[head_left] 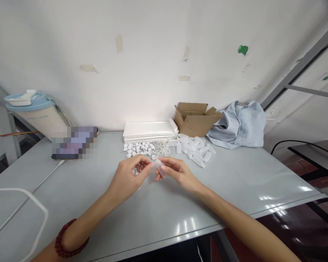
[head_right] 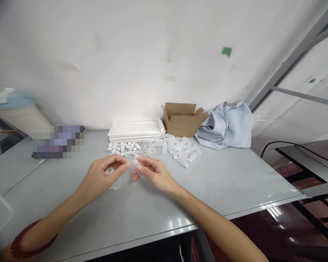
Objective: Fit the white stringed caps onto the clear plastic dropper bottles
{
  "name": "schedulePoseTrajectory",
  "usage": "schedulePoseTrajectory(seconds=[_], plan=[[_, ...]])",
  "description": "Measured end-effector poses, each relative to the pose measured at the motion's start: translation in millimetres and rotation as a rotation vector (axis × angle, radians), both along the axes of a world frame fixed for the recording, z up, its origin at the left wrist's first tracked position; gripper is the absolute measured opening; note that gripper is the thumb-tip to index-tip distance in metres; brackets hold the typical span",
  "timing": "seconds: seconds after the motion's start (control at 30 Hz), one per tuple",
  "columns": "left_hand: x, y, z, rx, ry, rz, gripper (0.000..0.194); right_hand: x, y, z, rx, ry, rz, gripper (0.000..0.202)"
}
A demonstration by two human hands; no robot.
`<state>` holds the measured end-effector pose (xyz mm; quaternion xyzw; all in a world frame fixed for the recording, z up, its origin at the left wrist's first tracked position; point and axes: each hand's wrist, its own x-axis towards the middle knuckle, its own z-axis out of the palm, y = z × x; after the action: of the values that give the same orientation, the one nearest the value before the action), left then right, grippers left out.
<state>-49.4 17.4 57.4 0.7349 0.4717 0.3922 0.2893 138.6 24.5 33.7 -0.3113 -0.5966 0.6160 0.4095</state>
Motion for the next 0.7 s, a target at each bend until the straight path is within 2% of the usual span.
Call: schedulePoseTrajectory(seconds=[0.07,0.13,0.23,0.47,0.7], plan=[[0.9,0.0,-3.7,0.239,0.036,0.029,0.014,0.6,0.2,2.3,-0.034,0.013,0.029,0.031],[2.8,0.4,-8.9,0.436,0.08,-0.011,0.017,1.2,0.9,1.5,-0.062,0.052,0.054,0.033],[6.3,0.8,-17.2,0.591,0.147,-0.045,0.021,1.9,2.9,-3.5,-0.094,0.129,0.071,0.036],[14.4,-5.4,-28.0,0.644,0.219,-0.039,0.038,2.0,6.7,-9.5,-0.113,0.193,0.046,0.039],[15.9,-10.1,-23.2,0.552,0.195,-0.025,0.028,2.3,6.5,-7.7,-0.13,0.209,0.062,0.032]])
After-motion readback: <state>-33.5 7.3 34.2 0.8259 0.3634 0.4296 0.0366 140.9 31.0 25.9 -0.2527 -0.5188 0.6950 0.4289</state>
